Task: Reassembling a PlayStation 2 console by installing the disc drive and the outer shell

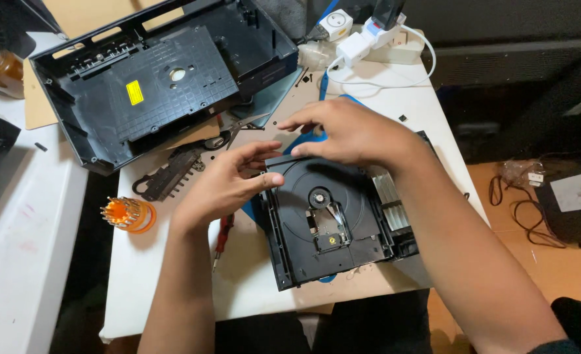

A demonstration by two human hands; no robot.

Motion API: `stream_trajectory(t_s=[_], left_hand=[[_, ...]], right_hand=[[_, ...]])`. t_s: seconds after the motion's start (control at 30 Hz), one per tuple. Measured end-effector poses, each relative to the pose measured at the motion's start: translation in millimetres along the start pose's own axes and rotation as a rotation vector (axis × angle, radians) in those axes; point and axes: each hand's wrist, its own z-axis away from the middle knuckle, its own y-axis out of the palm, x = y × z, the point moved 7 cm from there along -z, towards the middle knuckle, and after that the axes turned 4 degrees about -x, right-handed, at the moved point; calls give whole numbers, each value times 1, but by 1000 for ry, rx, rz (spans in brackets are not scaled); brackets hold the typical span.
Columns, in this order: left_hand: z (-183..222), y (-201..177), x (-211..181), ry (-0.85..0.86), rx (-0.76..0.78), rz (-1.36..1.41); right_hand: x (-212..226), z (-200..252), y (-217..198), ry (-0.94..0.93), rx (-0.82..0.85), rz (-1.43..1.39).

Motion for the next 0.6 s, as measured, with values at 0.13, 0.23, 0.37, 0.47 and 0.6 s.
stream_trajectory(t_s=[0.13,0.23,0.37,0.47,0.6], left_hand=[[-1,14,-11,26,-45,-65],[-2,14,-4,-39,-88,-64],[-2,12,-4,-76,-142,-58],[-4,13,-2,-77,-142,-31],[-1,15,-11,-85,-137,131]], right_hand=[[-25,18,-29,218,-6,43],[-48,39,-34,400,43,116],[-71,50,-20,405,64,-50],[-84,50,-8,422,48,-180],[-111,45,8,465,60,-360]])
